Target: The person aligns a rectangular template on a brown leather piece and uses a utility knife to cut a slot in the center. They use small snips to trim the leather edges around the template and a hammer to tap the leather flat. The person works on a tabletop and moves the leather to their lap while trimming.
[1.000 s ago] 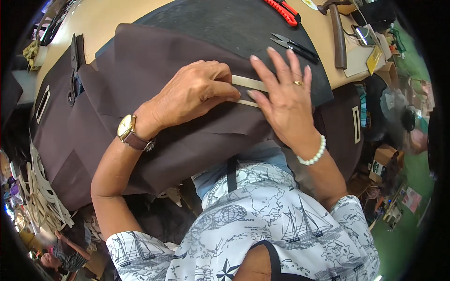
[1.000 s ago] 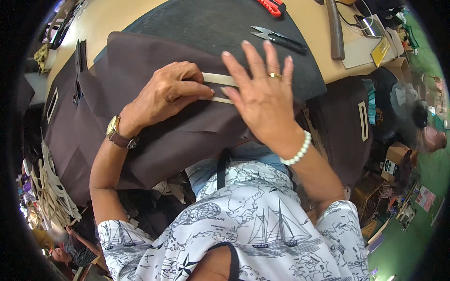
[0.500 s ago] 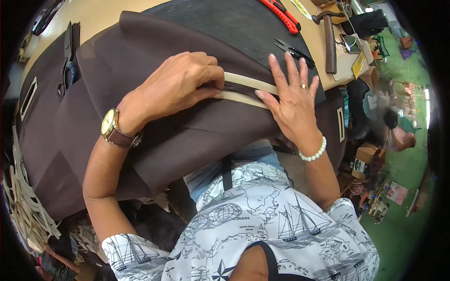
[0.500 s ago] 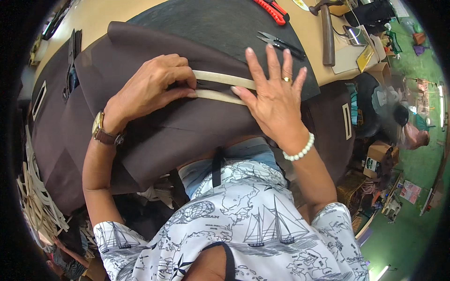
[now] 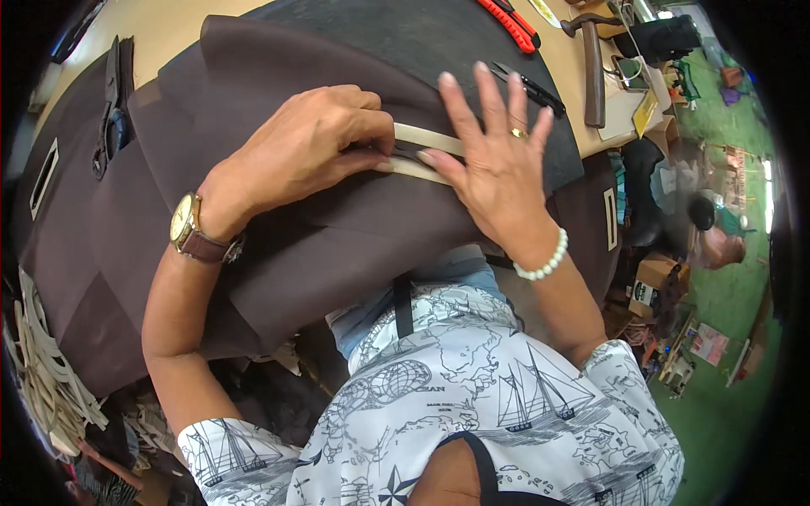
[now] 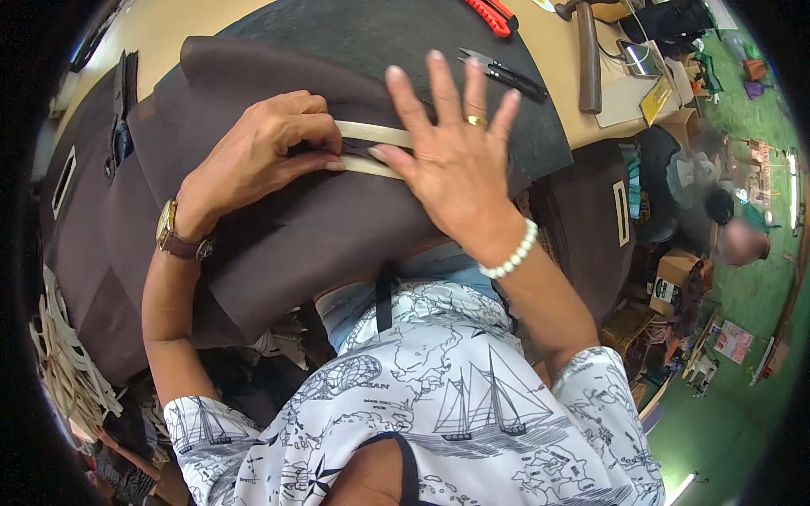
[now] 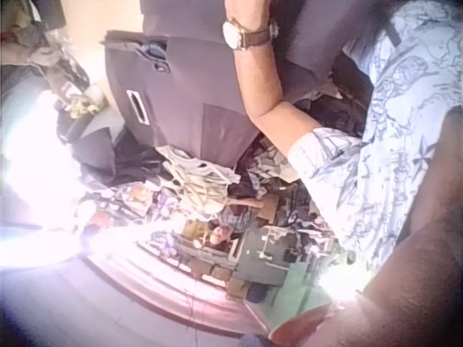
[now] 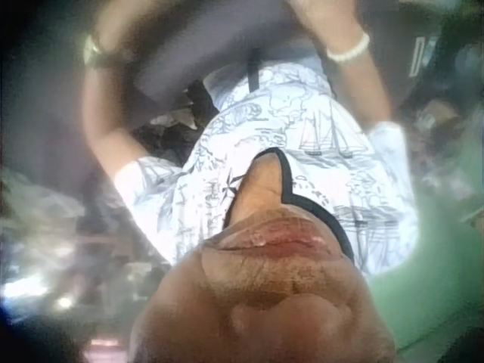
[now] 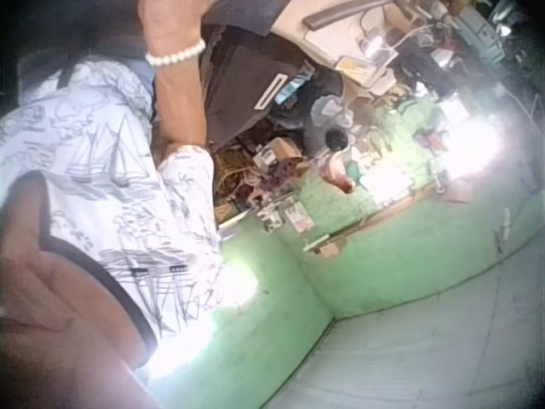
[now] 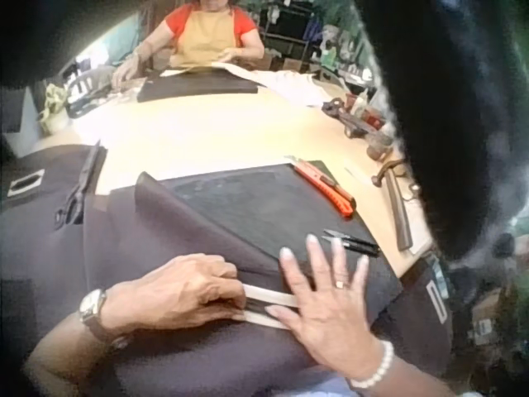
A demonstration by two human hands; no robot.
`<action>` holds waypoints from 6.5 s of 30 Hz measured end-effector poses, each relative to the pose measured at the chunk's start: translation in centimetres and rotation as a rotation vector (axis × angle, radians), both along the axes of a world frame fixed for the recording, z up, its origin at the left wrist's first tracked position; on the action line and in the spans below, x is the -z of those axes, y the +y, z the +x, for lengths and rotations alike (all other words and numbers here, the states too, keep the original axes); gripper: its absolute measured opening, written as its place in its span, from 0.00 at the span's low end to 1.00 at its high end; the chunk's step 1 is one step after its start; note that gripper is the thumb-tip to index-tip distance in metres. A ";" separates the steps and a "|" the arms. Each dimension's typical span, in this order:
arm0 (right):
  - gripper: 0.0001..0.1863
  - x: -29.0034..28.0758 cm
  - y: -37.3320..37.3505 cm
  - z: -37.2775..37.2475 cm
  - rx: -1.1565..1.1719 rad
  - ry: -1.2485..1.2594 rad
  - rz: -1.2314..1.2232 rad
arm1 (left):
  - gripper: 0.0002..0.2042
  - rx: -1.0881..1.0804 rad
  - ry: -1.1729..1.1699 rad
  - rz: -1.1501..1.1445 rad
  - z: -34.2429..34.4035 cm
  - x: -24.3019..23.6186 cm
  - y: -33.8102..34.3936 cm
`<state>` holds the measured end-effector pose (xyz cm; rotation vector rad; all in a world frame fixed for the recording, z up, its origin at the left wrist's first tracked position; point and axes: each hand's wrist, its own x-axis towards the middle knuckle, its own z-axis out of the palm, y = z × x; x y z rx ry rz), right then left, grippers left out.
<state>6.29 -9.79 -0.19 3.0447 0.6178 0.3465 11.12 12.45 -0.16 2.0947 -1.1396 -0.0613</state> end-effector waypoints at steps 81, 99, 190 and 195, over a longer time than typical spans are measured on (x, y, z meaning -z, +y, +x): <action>0.15 -5.1 6.2 18.5 -0.589 0.118 0.839 | 0.07 -1.356 -0.307 0.050 -12.9 -2.8 7.9; 0.15 -3.1 -9.6 0.8 0.108 -0.389 0.584 | 0.13 -0.602 -0.715 0.070 -0.4 -7.3 -2.8; 0.28 0.6 4.6 0.3 -0.604 0.126 0.376 | 0.14 -0.924 0.078 -0.023 -15.2 -0.1 1.2; 0.30 1.0 4.6 -0.4 -0.571 0.041 0.353 | 0.14 -0.944 0.054 -0.028 -15.7 0.1 1.3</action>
